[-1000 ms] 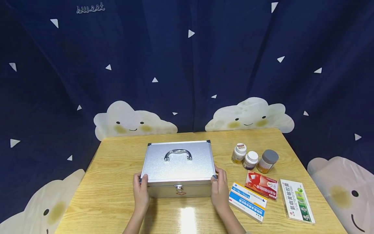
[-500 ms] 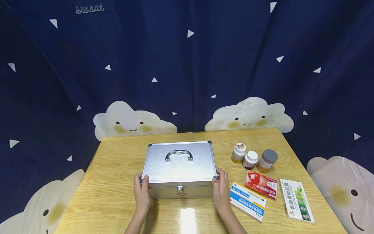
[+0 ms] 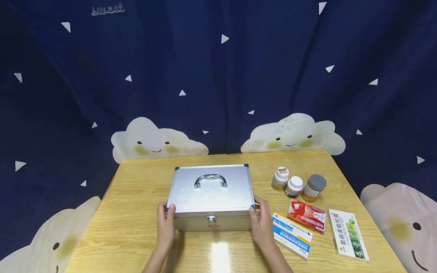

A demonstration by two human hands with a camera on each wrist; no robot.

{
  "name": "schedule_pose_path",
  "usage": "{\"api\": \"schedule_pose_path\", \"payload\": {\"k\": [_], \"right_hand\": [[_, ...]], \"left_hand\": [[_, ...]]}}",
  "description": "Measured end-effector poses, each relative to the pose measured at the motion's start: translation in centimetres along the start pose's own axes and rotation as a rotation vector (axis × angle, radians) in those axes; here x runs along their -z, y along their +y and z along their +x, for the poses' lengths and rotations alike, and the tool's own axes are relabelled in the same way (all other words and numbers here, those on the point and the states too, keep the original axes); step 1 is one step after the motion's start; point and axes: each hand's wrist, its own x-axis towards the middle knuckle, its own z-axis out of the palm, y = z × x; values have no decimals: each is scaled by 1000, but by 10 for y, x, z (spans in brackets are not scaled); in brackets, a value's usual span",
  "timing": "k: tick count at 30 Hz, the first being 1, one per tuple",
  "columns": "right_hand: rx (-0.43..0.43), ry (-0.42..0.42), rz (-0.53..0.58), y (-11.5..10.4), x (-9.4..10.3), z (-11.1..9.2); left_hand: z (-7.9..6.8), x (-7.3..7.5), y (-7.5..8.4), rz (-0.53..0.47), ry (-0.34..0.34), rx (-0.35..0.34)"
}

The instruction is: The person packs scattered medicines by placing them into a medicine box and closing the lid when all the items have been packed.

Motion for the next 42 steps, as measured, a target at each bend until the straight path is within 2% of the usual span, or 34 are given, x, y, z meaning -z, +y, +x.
{"api": "schedule_pose_path", "payload": {"k": [2, 5, 7, 9, 12, 14, 16, 18, 23, 29, 33, 42], "right_hand": [[14, -7, -19, -8, 3, 0], [96, -25, -39, 0, 5, 1], [181, -42, -32, 5, 7, 4], [262, -75, -26, 20, 8, 6], [357, -120, -14, 27, 12, 11], [402, -143, -19, 41, 12, 14], [446, -155, -17, 45, 13, 18], [450, -178, -12, 46, 13, 21], [394, -232, -35, 43, 15, 25], [369, -260, -21, 42, 14, 27], [370, -258, 4, 45, 13, 26], [405, -223, 43, 48, 8, 26]], "left_hand": [[4, 4, -13, 23, -59, -33], [10, 15, -20, 53, -156, -104], [12, 23, -12, 58, -214, -129], [16, 29, -4, 61, -259, -180], [22, 35, -6, 92, -304, -275], [27, 36, -19, 121, -324, -351], [31, 37, -31, 150, -342, -392], [33, 38, -34, 180, -358, -419], [35, 38, -39, 210, -380, -439], [39, 36, -44, 171, -359, -526], [41, 34, -47, 149, -355, -558], [38, 29, -52, 150, -310, -546]]}}
